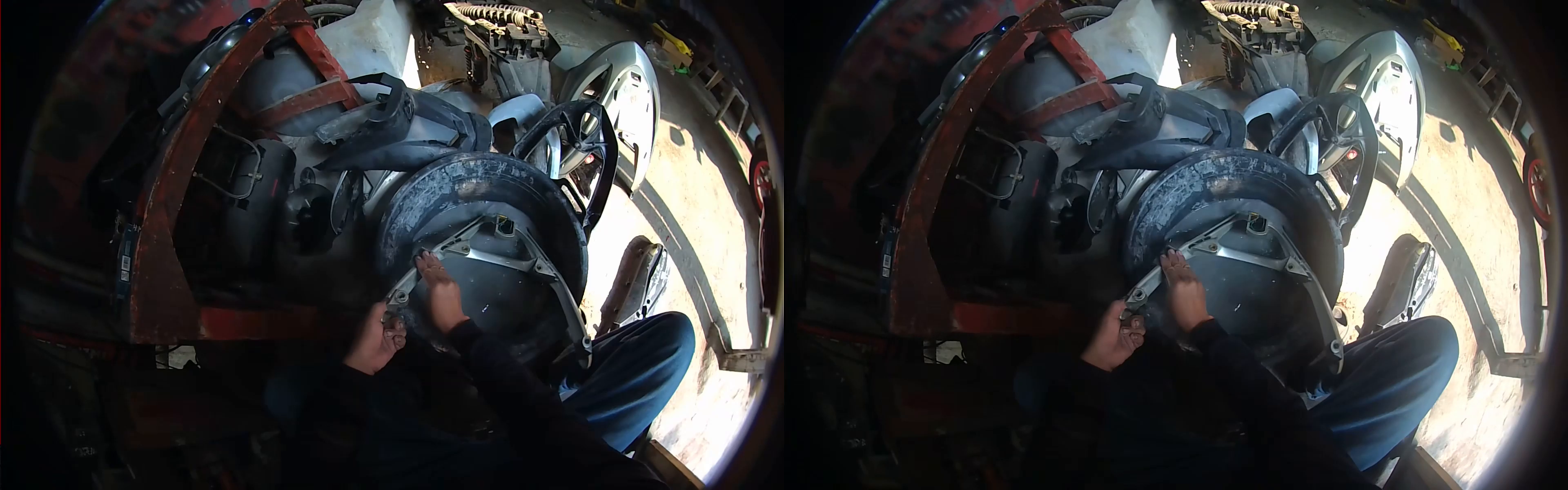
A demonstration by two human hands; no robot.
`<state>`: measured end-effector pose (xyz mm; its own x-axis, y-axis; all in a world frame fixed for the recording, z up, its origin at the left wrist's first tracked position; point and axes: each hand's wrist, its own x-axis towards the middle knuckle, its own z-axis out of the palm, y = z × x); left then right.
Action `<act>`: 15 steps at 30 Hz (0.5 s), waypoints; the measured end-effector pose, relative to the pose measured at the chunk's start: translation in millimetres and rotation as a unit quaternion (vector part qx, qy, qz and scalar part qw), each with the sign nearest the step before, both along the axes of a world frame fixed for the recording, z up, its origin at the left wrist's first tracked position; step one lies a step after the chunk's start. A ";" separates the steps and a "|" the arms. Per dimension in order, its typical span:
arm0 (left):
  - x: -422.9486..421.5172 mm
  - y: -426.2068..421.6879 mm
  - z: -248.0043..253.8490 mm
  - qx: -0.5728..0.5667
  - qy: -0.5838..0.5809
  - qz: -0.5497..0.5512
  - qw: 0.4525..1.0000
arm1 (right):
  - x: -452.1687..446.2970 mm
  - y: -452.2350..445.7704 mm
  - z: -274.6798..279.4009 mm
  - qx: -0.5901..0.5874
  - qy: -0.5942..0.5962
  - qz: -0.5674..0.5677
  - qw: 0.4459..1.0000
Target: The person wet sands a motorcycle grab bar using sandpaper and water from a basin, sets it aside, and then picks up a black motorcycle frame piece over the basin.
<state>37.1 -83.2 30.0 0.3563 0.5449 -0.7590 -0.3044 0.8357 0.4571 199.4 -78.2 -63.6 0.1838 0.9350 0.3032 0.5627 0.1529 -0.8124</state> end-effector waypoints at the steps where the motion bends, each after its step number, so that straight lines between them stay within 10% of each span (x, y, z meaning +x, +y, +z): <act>1: 2.6 -3.5 -1.9 -0.003 0.000 0.000 1.000 | -5.2 -6.6 0.5 -0.003 0.000 0.000 1.000; 4: 14.7 -4.6 4.0 -0.005 -0.015 0.001 1.000 | -15.7 -26.4 4.4 0.126 0.041 0.059 0.989; 15: 9.2 -2.6 3.0 0.005 0.053 -0.070 0.996 | -9.2 -11.2 -25.3 -0.020 -0.080 -0.125 0.989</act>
